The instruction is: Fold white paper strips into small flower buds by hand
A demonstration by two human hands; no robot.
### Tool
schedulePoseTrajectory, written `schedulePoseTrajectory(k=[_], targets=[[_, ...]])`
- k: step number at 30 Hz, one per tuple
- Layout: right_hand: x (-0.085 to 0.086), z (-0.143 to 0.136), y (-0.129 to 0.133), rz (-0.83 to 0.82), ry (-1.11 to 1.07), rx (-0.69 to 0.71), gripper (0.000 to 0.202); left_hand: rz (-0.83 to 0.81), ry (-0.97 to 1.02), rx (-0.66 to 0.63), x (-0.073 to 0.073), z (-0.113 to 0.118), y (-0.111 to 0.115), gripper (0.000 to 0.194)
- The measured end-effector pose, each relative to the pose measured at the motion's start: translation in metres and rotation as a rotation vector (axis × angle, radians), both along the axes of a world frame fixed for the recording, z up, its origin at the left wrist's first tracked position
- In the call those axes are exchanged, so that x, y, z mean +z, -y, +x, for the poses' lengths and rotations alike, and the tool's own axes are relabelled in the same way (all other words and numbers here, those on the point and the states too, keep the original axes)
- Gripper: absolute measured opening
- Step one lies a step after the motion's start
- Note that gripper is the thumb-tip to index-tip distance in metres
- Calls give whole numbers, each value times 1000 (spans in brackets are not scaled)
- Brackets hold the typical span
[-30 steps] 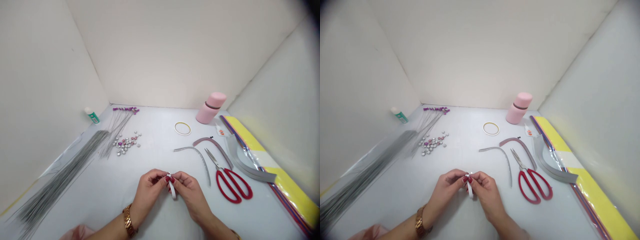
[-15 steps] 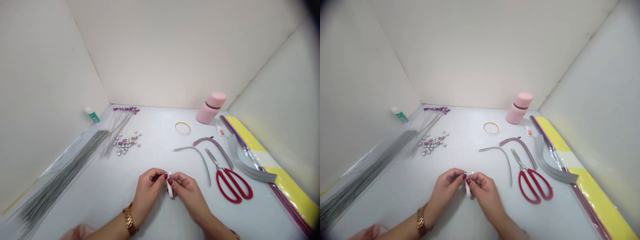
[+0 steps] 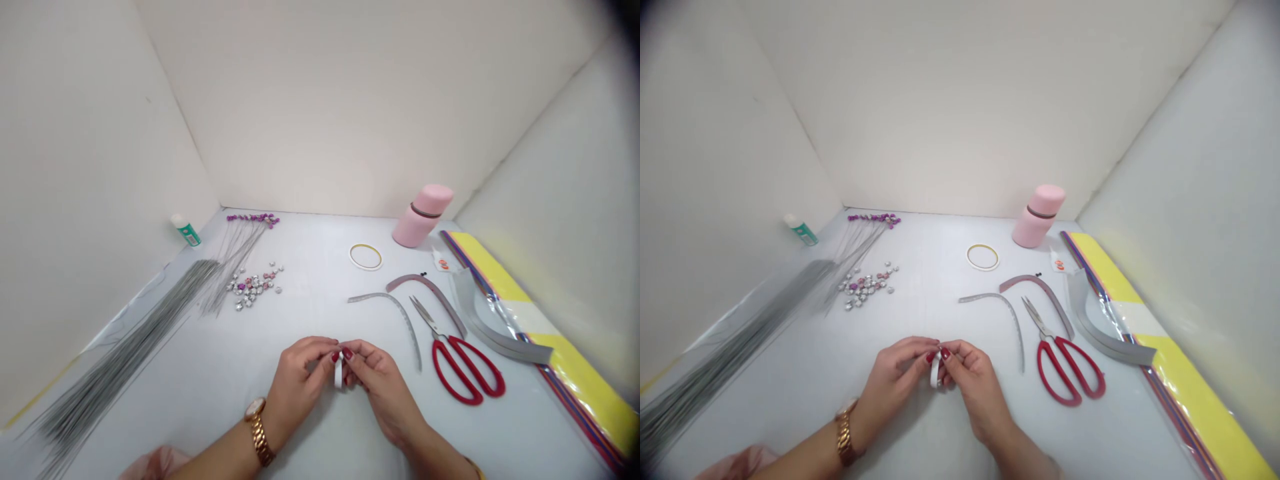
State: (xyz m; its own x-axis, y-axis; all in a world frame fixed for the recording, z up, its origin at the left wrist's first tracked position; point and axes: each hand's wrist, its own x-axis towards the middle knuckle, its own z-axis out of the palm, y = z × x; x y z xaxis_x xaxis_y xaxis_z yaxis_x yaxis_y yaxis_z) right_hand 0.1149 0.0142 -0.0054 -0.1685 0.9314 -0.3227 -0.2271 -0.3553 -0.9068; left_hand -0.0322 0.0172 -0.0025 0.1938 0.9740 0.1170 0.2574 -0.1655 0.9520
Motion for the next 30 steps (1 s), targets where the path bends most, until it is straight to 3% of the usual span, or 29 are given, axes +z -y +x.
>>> schedulePoseTrajectory(k=[3,7,18,23,30], targets=[[1,0,-1,7,35,-1,23,-217,192,66,-2,1,-3,17],[3,1,-1,46,97,28,20,-368,321,84,-4,4,-6,17],[1,0,-1,35,85,-4,21,-468,356,35,-1,4,-8,19],[6,-3,1,2,33,137,21,-401,321,149,-4,6,-5,13],[9,-5,2,-75,-13,102,24,-46,15,130,-1,4,3,11]])
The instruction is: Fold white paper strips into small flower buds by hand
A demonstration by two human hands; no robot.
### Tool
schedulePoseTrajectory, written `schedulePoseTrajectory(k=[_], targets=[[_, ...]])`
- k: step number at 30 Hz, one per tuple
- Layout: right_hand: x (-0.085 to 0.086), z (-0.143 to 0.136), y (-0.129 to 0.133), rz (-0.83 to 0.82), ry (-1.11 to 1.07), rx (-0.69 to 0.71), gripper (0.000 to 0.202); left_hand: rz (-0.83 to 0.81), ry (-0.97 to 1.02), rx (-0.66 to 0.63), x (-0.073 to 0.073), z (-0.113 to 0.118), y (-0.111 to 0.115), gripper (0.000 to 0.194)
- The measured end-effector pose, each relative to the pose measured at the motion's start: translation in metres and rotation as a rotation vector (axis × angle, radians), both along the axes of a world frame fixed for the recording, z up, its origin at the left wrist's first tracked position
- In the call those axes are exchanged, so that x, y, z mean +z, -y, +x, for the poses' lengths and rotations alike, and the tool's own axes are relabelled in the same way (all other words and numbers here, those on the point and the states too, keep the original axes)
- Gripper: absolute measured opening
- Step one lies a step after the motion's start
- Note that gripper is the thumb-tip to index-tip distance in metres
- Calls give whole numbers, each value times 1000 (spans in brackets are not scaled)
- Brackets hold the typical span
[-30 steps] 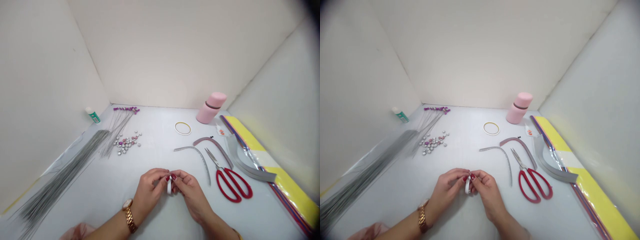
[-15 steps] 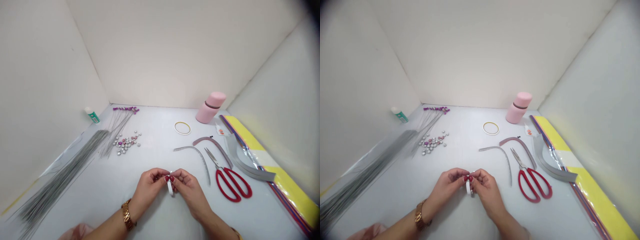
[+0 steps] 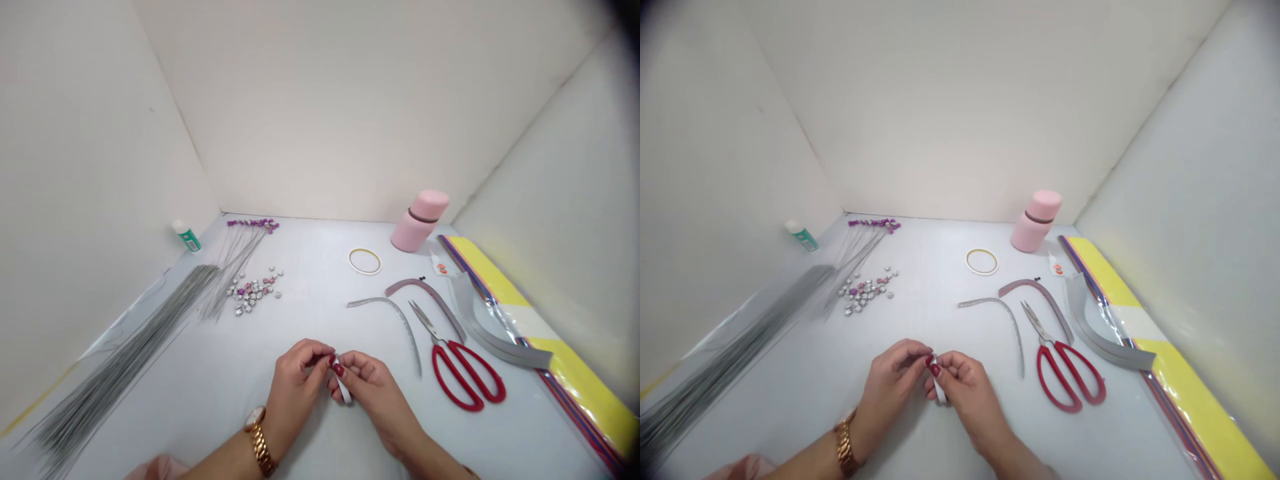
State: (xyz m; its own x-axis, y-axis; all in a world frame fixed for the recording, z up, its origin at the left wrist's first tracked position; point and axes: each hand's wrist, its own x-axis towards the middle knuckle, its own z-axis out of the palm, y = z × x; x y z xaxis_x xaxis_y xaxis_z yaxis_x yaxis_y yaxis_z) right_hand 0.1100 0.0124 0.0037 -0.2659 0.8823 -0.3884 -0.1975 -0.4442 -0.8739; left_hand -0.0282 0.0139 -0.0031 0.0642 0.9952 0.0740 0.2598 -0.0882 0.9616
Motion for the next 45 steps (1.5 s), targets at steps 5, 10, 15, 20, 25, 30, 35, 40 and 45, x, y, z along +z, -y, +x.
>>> schedulePoseTrajectory(k=[5,10,15,20,25,30,35,40,45], targets=[[0,0,-1,18,-21,-39,23,210,-156,-89,-1,-4,-1,16],[-7,3,-1,37,-14,-81,25,232,-162,-155,-3,-5,-2,20],[-9,5,-1,83,35,-81,25,-130,187,-23,-3,0,-4,17],[-8,3,0,119,91,-59,25,-345,482,-122,0,5,-5,18],[-9,4,0,139,151,-41,27,-391,530,-116,0,5,-4,17],[-10,4,0,140,119,0,18,-430,551,-70,-4,5,-4,17],[-10,3,0,131,140,-13,20,-423,548,-71,-5,7,-5,15],[-6,2,0,140,184,1,24,-398,451,-24,-3,7,-5,15],[-4,3,-1,176,196,37,22,-393,384,-11,-5,6,-3,16]])
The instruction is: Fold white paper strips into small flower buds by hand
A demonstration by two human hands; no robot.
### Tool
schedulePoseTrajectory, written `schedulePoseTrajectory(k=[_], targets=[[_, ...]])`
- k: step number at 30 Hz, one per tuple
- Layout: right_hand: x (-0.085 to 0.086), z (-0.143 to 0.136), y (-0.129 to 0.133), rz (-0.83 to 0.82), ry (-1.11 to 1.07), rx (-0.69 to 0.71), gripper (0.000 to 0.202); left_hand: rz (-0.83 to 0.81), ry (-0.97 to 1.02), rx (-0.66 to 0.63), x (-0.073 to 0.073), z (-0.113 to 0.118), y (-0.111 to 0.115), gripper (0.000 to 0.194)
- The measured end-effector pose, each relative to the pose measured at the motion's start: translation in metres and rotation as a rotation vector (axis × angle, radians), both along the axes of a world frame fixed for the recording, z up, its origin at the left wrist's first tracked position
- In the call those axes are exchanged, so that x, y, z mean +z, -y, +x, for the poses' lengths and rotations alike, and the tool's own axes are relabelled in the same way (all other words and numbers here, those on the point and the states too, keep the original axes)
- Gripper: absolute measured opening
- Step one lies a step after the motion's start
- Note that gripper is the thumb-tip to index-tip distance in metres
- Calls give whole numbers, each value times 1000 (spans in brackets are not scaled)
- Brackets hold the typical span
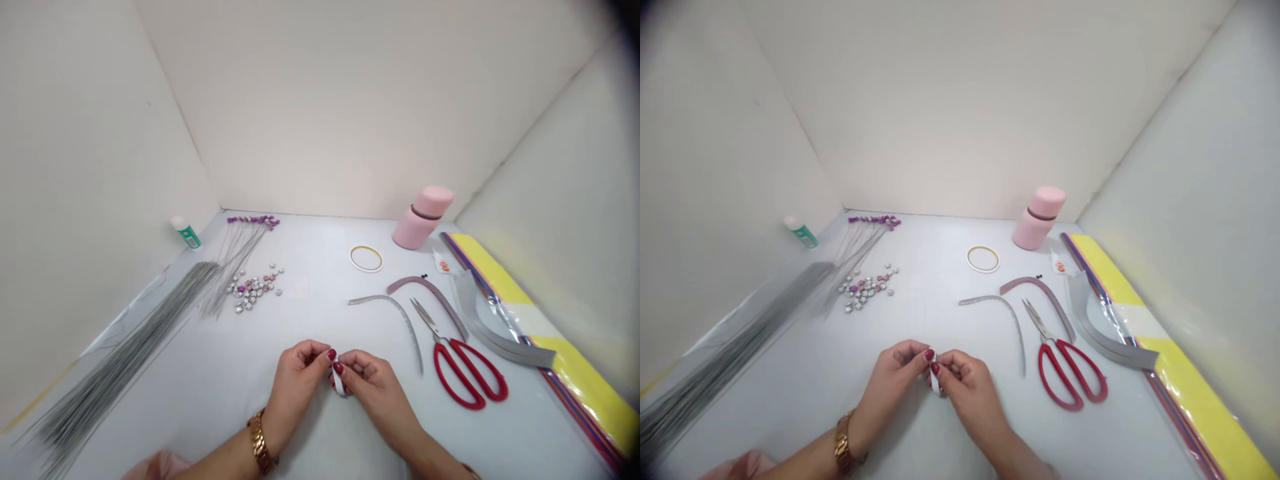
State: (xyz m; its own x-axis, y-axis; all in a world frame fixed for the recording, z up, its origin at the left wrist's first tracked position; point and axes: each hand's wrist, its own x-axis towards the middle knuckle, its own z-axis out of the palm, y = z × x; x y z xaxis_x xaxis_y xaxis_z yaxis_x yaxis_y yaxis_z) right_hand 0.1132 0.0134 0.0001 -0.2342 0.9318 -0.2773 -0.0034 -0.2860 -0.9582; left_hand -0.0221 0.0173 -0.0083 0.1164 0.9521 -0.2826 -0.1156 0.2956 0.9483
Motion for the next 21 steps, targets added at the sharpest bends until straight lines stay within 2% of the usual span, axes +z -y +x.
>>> schedulePoseTrajectory(k=[3,8,11,16,21], targets=[[-2,1,0,3,-3,2,21,76,-123,6,-1,-2,0,15],[-5,1,1,-33,-54,-21,21,478,-465,-48,3,-8,1,13],[-5,1,1,-34,-83,-39,24,625,-557,-106,5,-12,0,16],[-4,1,0,-42,-120,-98,24,625,-535,-214,9,-12,0,21],[-3,1,-1,-55,-141,-94,25,361,-313,-133,9,-10,-2,19]])
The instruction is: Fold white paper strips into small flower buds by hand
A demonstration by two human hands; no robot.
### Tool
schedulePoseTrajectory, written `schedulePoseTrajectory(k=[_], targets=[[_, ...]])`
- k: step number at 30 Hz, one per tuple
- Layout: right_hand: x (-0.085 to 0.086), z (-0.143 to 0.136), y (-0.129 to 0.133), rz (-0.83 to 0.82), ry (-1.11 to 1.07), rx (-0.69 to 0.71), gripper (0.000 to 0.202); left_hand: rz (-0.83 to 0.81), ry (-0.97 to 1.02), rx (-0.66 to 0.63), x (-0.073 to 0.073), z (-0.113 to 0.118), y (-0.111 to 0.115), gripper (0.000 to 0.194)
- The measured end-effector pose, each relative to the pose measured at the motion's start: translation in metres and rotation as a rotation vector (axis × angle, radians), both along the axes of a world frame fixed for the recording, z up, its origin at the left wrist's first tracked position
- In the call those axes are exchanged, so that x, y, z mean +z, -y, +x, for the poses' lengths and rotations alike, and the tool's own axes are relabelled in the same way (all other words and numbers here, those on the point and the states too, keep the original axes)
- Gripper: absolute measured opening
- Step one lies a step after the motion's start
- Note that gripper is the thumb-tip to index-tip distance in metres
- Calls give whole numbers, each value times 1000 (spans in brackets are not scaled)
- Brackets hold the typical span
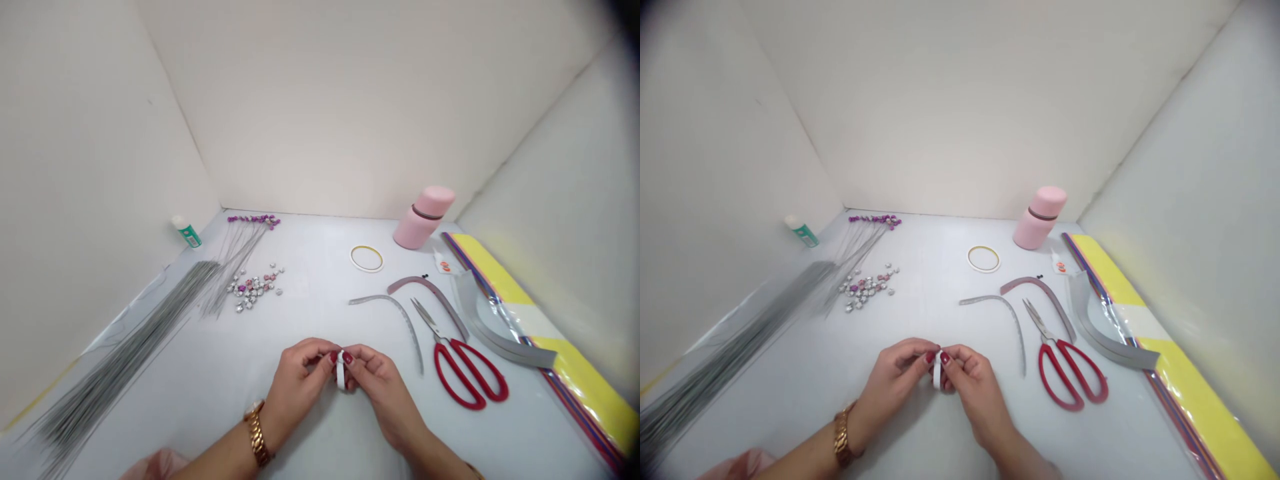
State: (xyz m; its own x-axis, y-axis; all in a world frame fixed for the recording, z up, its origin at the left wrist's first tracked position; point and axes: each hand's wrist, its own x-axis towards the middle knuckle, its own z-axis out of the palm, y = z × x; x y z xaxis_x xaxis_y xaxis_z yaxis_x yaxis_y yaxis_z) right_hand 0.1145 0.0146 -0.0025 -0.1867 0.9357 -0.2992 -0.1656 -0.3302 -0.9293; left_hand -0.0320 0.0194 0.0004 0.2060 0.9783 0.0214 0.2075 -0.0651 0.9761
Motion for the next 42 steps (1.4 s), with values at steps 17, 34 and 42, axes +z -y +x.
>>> schedulePoseTrajectory(k=[17,34,42], targets=[[2,-1,0,-30,28,59,27,-314,306,95,1,6,-3,14],[5,-3,2,-71,-38,50,26,-22,39,160,-1,4,2,9],[2,0,0,-91,-86,-17,29,106,-22,12,2,-1,0,17]])
